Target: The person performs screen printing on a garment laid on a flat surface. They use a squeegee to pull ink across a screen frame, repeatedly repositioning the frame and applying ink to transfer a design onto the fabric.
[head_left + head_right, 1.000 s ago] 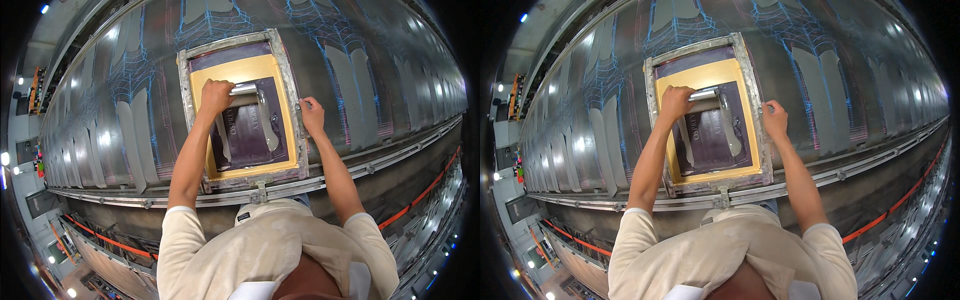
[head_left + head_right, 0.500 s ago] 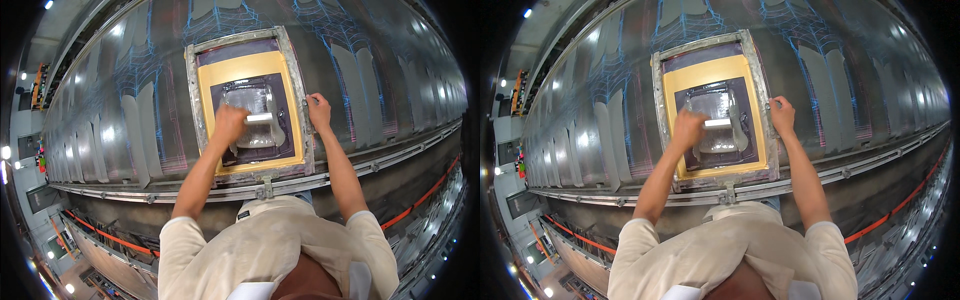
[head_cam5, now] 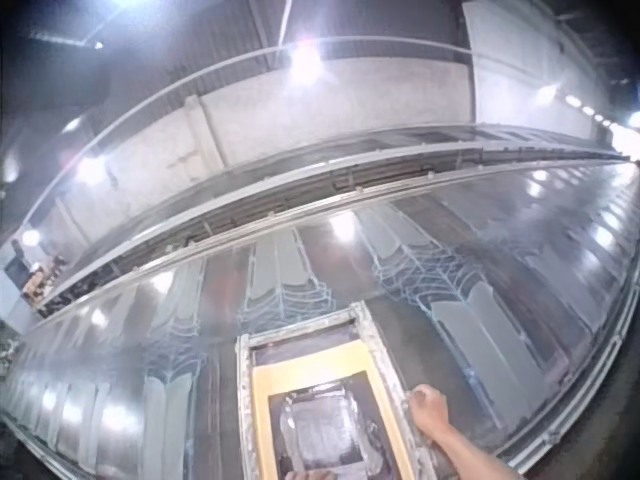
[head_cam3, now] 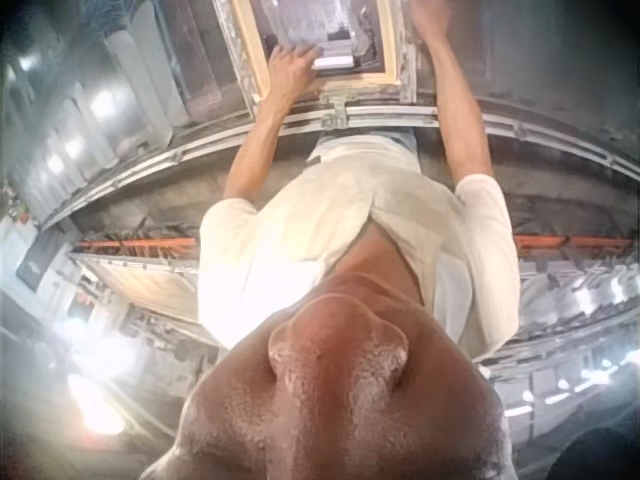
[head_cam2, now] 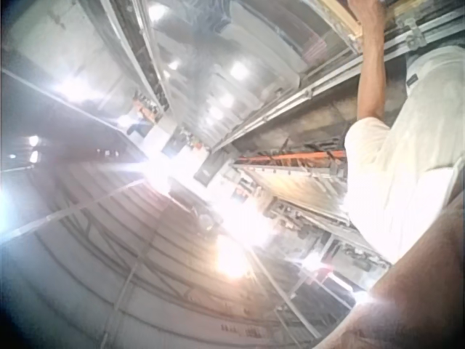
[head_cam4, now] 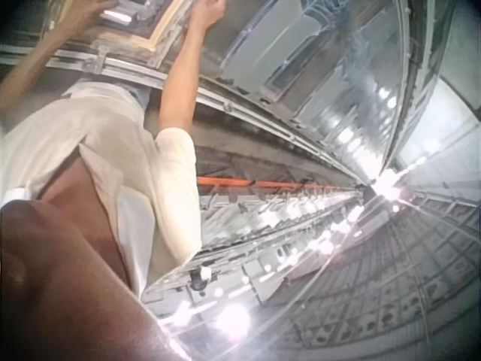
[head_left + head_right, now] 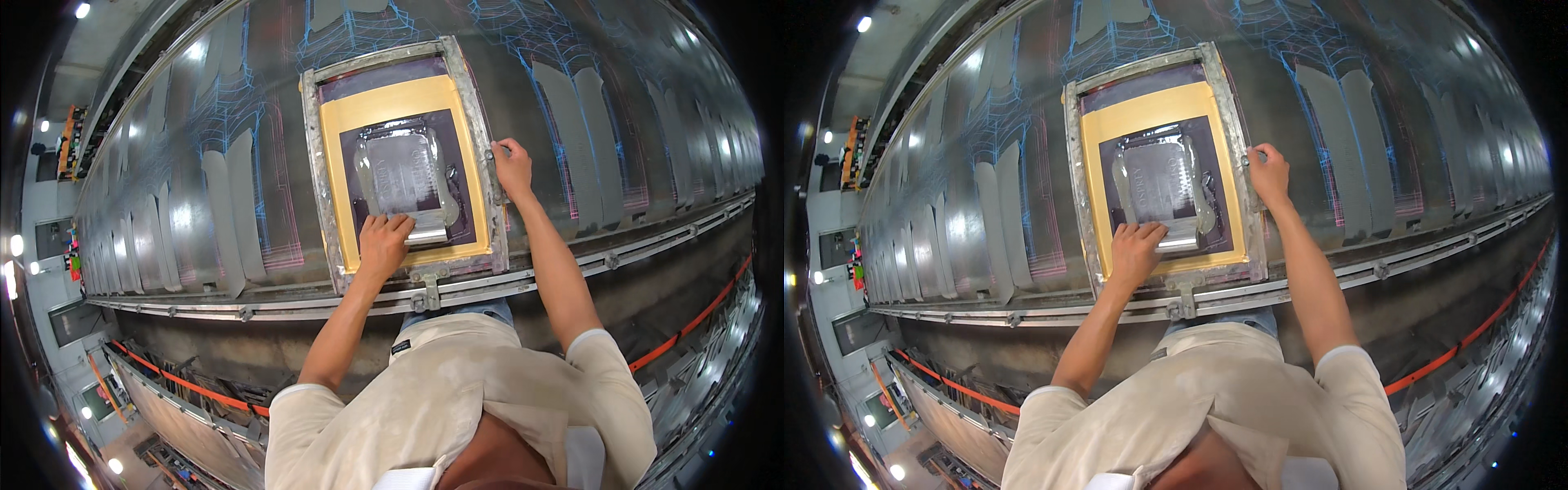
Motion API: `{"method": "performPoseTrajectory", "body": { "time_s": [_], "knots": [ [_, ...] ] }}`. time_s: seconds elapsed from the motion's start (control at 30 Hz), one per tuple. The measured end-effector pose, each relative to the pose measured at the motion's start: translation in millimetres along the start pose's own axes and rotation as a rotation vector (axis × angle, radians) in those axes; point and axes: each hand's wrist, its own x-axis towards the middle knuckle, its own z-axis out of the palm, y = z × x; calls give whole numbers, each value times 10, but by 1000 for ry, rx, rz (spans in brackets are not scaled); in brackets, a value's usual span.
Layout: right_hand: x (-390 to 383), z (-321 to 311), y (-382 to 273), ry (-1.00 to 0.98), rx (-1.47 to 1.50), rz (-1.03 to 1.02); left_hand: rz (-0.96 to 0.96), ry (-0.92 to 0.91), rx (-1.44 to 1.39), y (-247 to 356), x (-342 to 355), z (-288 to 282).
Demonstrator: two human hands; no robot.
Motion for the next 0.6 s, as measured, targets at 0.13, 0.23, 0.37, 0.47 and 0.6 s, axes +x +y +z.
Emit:
{"method": "performPoseTrajectory", "body": {
  "time_s": [0.13,0.23,0.37,0.47,0.6],
  "knots": [
    [99,94,155,70,21,-131,-8,-33,-28,33,22,-166],
    [15,66,96,49,19,-91,-47,74,-19,65,-62,-170],
    [-47,-40,-2,41,69,-26,-52,107,-26,269,-387,-188],
    [-52,-23,43,110,66,-120,-1,137,17,300,-657,76],
    [-43,-45,66,104,58,-126,10,180,63,206,-493,149]
  ]
}}
